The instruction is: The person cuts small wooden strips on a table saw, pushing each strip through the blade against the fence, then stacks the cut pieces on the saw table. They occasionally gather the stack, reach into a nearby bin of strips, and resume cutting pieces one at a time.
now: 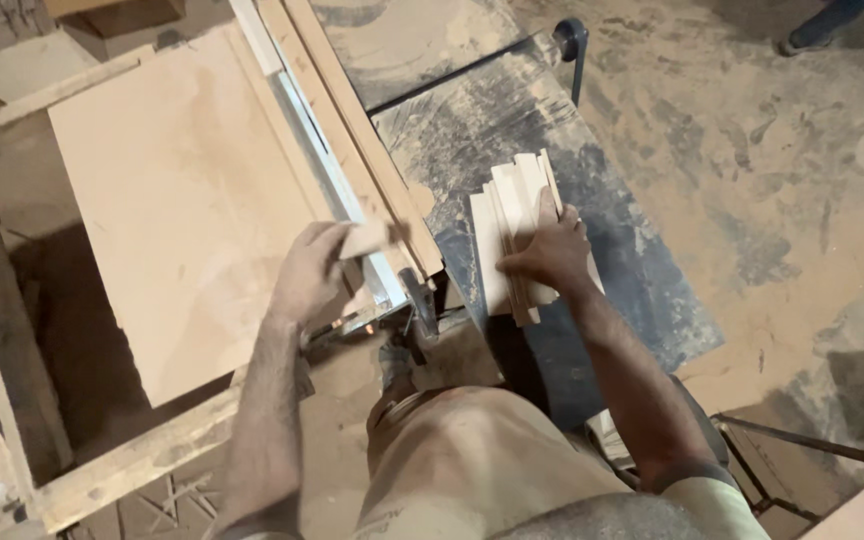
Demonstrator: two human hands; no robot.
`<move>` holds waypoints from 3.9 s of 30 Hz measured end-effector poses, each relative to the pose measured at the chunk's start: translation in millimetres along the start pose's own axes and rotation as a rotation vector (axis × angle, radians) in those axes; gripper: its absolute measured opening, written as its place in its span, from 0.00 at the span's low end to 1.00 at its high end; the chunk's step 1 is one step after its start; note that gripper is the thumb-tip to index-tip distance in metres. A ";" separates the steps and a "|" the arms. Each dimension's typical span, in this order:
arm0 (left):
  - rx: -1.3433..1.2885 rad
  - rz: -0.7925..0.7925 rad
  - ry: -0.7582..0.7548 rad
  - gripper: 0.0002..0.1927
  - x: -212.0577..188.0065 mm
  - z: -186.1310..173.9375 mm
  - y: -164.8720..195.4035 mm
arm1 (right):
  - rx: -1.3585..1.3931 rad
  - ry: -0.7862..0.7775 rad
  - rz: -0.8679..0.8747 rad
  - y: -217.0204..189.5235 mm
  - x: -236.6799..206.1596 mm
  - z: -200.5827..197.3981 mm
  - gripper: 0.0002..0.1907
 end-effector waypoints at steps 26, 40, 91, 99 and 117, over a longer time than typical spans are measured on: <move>0.517 -0.312 0.056 0.26 38.2 81.9 -61.1 | -0.056 0.020 0.004 12.6 18.2 23.4 0.79; 0.507 -0.271 0.023 0.29 192.3 41.7 -211.2 | -0.045 0.095 0.070 -12.1 13.8 10.9 0.72; 0.120 -0.373 -0.309 0.35 51.5 206.1 116.3 | -0.054 0.142 -0.055 42.7 -23.4 4.3 0.82; 0.110 -0.522 -0.278 0.46 63.6 157.8 132.4 | -0.042 0.043 -0.032 31.2 -28.5 -13.1 0.82; 0.639 0.471 -0.327 0.28 -2.9 5.9 21.2 | -0.024 -0.011 0.016 29.3 -25.0 -9.1 0.81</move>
Point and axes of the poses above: each hand's wrist, its own x-axis towards the middle knuckle, its own z-axis out of the palm, y = z × x, the point moved 7 cm from there along x, towards the middle knuckle, and after that the axes turned 3 degrees about z, right-handed, at the moved point
